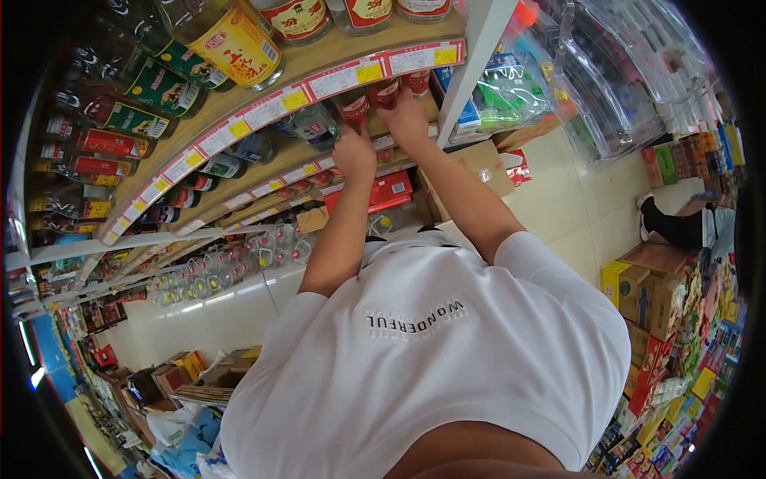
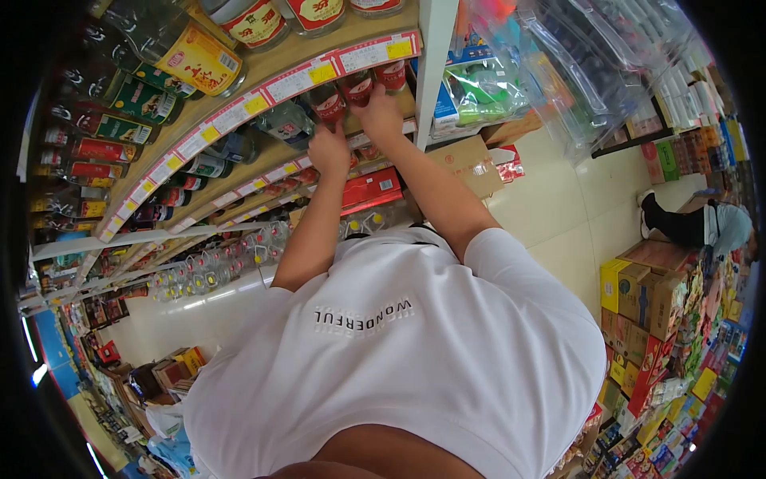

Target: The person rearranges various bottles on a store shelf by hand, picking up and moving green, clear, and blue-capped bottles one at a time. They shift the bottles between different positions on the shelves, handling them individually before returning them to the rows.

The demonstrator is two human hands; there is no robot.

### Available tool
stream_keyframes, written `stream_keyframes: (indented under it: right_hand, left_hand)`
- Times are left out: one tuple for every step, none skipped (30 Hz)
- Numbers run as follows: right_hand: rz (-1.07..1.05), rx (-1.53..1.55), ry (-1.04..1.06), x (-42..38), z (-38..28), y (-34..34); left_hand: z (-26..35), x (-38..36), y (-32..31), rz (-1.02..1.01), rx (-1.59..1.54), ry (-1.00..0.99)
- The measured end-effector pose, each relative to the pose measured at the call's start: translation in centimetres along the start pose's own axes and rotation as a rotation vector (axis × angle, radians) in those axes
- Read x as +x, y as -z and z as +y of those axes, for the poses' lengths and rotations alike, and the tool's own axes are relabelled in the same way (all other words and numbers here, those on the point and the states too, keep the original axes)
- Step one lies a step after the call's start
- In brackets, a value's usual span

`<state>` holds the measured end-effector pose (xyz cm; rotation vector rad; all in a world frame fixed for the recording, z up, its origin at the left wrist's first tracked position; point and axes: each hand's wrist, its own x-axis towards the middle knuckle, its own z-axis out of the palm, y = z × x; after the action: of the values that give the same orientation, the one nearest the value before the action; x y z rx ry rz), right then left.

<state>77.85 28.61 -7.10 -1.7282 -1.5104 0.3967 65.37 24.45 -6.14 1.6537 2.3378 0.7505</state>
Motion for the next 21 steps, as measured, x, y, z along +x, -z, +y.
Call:
stream_keyframes:
  right_hand:
    - [0.000, 0.002, -0.017, -0.2, -0.4, 0.3]
    - [-0.002, 0.003, -0.036, -0.5, -0.7, 0.6]
    - [-0.004, 0.001, -0.058, -0.6, -1.0, 0.9]
    - [0.064, 0.000, -0.010, -0.5, -0.3, 0.0]
    - [0.067, 0.007, -0.021, -0.8, 0.0, -0.2]
    - [0.070, 0.014, -0.031, -1.0, -0.3, 0.0]
    - [0.077, 0.021, -0.038, -1.0, -0.6, 0.2]
    - [0.061, 0.012, -0.054, -1.1, -0.6, 0.4]
    - [0.044, 0.003, -0.068, -1.1, -0.6, 0.5]
    - [0.030, -0.004, -0.080, -1.0, -0.8, 0.6]
    - [0.029, -0.011, -0.080, -1.0, -1.0, 0.7]
    - [0.028, -0.019, -0.081, -1.1, -1.2, 0.9]
    - [0.026, -0.026, -0.081, -1.2, -1.4, 1.2]
    - [0.010, -0.009, -0.080, -1.3, -1.5, 1.5]
    - [-0.008, 0.008, -0.078, -1.4, -1.6, 1.8]
    - [-0.026, 0.026, -0.076, -1.5, -1.8, 2.1]
    - [-0.007, 0.054, -0.066, -2.0, -1.9, 2.6]
    - [0.012, 0.081, -0.056, -2.5, -2.0, 3.5]
    - [0.030, 0.107, -0.045, -2.9, -1.8, 4.2]
    - [0.084, 0.126, 0.000, -2.9, -1.1, 4.3]
    - [0.136, 0.142, 0.047, -2.9, -0.4, 4.3]
  left_hand:
    - [0.0, -0.1, -0.1, 0.004, -0.006, 0.006]
    - [0.0, -0.1, -0.3, 0.008, 0.005, 0.009]
    - [0.0, -0.1, -0.4, 0.029, 0.005, -0.007]
    - [0.0, -0.1, -0.5, 0.048, 0.005, -0.022]
    - [-0.1, -0.2, -0.6, 0.065, 0.007, -0.037]
    - [-0.2, -0.3, -0.6, 0.059, 0.001, -0.024]
    - [-0.1, -0.2, -0.6, 0.055, -0.007, -0.012]
    - [0.0, -0.2, -0.6, 0.051, -0.013, 0.001]
    - [-0.1, -0.2, -0.6, 0.054, -0.019, -0.004]
    - [-0.1, -0.1, -0.7, 0.060, -0.025, -0.011]
    - [-0.1, -0.1, -0.8, 0.065, -0.029, -0.017]
    - [0.0, -0.1, -0.8, 0.069, -0.025, -0.013]
    - [0.2, -0.1, -0.8, 0.074, -0.021, -0.009]
    - [0.2, -0.2, -0.8, 0.079, -0.015, -0.003]
    - [0.1, -0.2, -0.9, 0.084, -0.013, -0.013]
    - [0.0, -0.2, -0.9, 0.089, -0.011, -0.022]
    - [-0.1, -0.2, -1.0, 0.094, -0.008, -0.032]
    - [-0.1, -0.2, -0.9, 0.095, -0.004, -0.033]
    - [-0.1, -0.2, -0.8, 0.096, 0.000, -0.035]
    - [0.0, -0.3, -0.8, 0.095, 0.003, -0.035]
    - [0.0, -0.3, -0.8, 0.091, 0.009, -0.033]
